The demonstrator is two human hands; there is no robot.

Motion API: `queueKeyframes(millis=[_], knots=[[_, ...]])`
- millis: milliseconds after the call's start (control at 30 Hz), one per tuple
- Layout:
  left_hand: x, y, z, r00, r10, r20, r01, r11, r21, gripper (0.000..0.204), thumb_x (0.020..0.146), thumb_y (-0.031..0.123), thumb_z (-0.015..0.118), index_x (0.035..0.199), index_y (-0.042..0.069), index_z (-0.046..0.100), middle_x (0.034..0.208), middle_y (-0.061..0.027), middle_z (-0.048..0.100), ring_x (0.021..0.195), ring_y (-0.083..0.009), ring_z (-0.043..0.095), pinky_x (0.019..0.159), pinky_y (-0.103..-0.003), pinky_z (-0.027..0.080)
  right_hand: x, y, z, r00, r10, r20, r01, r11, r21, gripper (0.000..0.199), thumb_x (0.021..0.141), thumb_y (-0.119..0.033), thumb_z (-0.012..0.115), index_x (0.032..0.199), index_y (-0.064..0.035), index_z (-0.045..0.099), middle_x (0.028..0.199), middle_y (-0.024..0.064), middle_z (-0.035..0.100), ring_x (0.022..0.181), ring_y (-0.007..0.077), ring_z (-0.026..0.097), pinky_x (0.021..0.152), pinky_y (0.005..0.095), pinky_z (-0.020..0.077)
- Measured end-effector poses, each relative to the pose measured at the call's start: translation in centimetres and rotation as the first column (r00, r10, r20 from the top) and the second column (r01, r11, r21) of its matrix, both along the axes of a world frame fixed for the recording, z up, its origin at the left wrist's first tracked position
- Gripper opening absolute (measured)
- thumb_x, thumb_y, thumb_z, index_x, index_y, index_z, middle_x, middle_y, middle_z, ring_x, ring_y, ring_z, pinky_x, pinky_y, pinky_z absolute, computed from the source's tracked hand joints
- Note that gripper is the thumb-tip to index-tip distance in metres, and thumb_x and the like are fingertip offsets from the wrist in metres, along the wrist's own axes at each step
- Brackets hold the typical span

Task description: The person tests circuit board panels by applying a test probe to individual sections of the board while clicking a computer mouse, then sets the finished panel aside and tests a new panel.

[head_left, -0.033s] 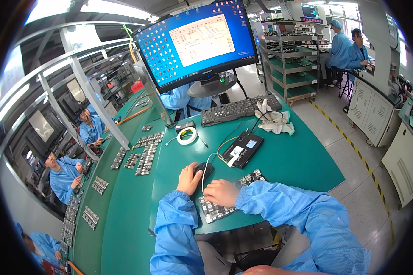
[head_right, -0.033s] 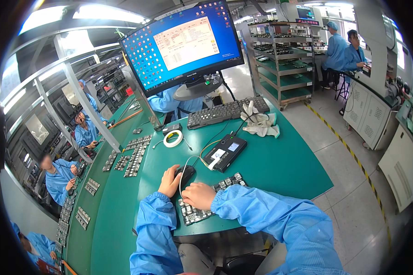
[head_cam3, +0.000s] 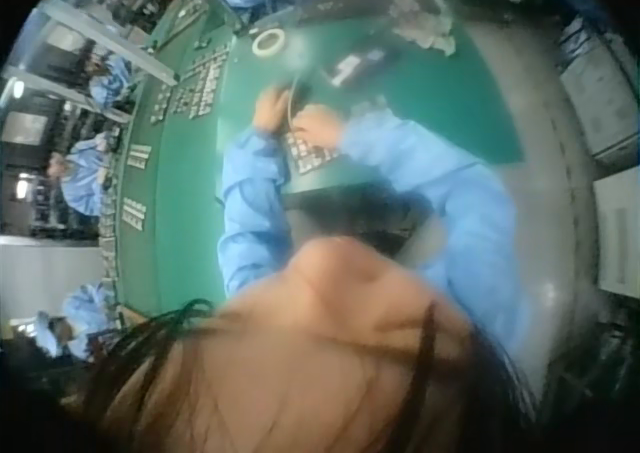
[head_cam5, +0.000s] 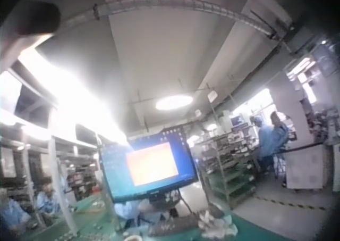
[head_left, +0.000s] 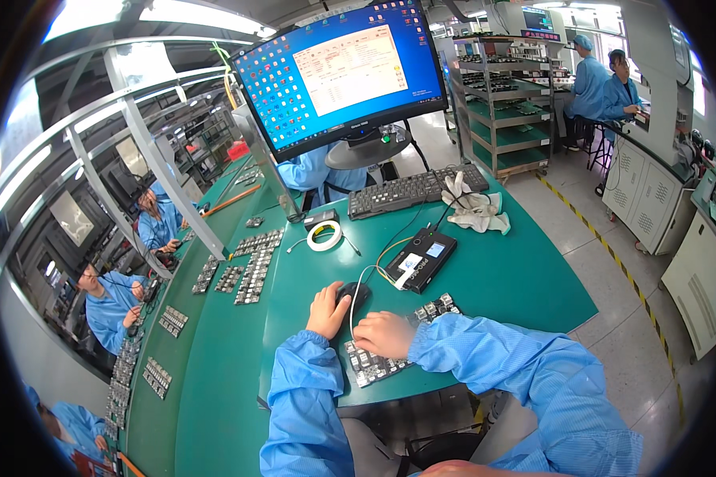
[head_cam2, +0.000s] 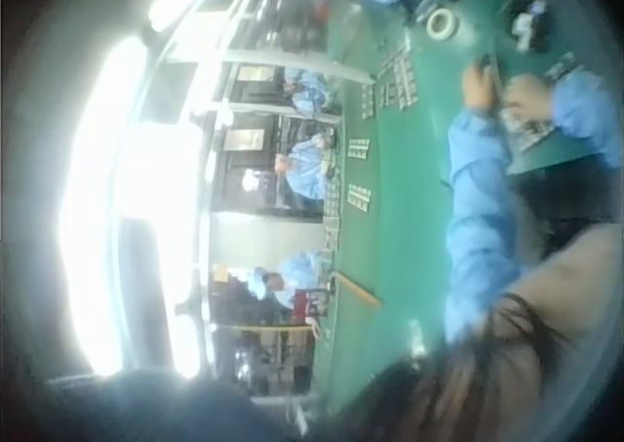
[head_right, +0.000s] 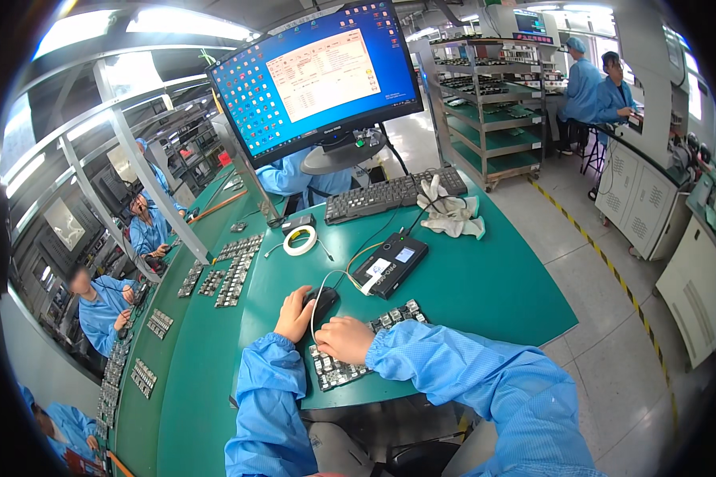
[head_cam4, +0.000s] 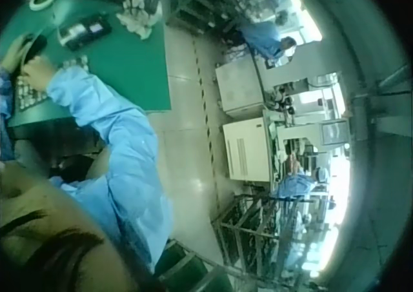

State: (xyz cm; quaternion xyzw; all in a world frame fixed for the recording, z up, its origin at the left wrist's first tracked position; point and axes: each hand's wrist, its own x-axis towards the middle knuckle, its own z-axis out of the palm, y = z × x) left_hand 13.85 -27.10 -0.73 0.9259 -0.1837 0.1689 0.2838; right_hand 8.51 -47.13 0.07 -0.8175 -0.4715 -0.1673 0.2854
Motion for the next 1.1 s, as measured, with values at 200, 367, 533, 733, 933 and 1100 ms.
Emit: queueKeyframes(millis=[200, 367, 533, 733, 933, 1100], knots=[[0.00, 0.01, -0.08, 1.000, -0.001, -0.003, 0.001, 1.000, -0.002, 0.042, 0.092, 0.033, 0.052, 0.125, 0.007, 0.049, 0.111, -0.0152, 0.056, 0.105, -0.0341, 0.051, 0.090, -0.043, 0.039, -0.11, 0.01, 0.07, 1.000, 0.001, -0.010, -0.001, 1.000, 0.008, 0.015, 0.084, -0.023, 0.062, 0.078, -0.0089, 0.060, 0.079, 0.0059, 0.060, 0.083, 0.0258, 0.059, 0.075, 0.0387, 0.0469], [-0.12, -0.03, 0.11, 1.000, 0.000, 0.008, 0.000, 1.000, -0.009, 0.042, 0.091, 0.033, 0.052, 0.124, 0.007, 0.050, 0.110, -0.0149, 0.056, 0.104, -0.0339, 0.051, 0.090, -0.043, 0.039, -0.19, 0.06, 0.24, 1.000, 0.002, -0.002, -0.002, 1.000, 0.004, 0.015, 0.084, -0.023, 0.062, 0.078, -0.0088, 0.060, 0.079, 0.0063, 0.060, 0.082, 0.0260, 0.059, 0.075, 0.0392, 0.0470], [0.11, -0.17, 0.05, 1.000, 0.004, 0.009, -0.004, 1.000, 0.004, 0.043, 0.091, 0.033, 0.052, 0.124, 0.006, 0.050, 0.111, -0.0151, 0.056, 0.105, -0.0339, 0.051, 0.090, -0.043, 0.039, 0.12, -0.11, 0.07, 1.000, 0.001, 0.003, -0.001, 1.000, 0.007, 0.015, 0.084, -0.023, 0.062, 0.078, -0.0086, 0.060, 0.078, 0.0066, 0.060, 0.082, 0.0265, 0.059, 0.075, 0.0395, 0.0472], [0.00, -0.11, 0.05, 1.000, 0.011, -0.015, -0.011, 1.000, 0.000, 0.044, 0.091, 0.034, 0.053, 0.126, 0.006, 0.049, 0.113, -0.0157, 0.056, 0.107, -0.0339, 0.051, 0.091, -0.043, 0.039, -0.04, -0.03, 0.03, 1.000, -0.003, 0.004, 0.003, 1.000, 0.012, 0.016, 0.084, -0.023, 0.062, 0.077, -0.0082, 0.060, 0.078, 0.0067, 0.060, 0.081, 0.0265, 0.059, 0.074, 0.0393, 0.0472], [-0.07, -0.04, 0.01, 0.999, 0.017, -0.027, -0.017, 1.000, 0.004, 0.044, 0.091, 0.035, 0.052, 0.126, 0.007, 0.049, 0.114, -0.0156, 0.056, 0.107, -0.0339, 0.050, 0.092, -0.044, 0.039, -0.08, 0.02, 0.05, 1.000, -0.004, 0.005, 0.004, 1.000, 0.005, 0.016, 0.084, -0.023, 0.062, 0.078, -0.0081, 0.060, 0.078, 0.0068, 0.060, 0.081, 0.0265, 0.059, 0.074, 0.0392, 0.0471], [-0.06, -0.05, 0.06, 1.000, 0.014, -0.021, -0.014, 1.000, 0.001, 0.044, 0.092, 0.035, 0.052, 0.126, 0.007, 0.049, 0.114, -0.0153, 0.056, 0.108, -0.0339, 0.050, 0.092, -0.044, 0.038, -0.09, -0.06, 0.19, 1.000, 0.005, 0.012, -0.005, 1.000, 0.010, 0.015, 0.083, -0.022, 0.062, 0.078, -0.0082, 0.060, 0.078, 0.0067, 0.060, 0.081, 0.0263, 0.059, 0.074, 0.0389, 0.0471]])
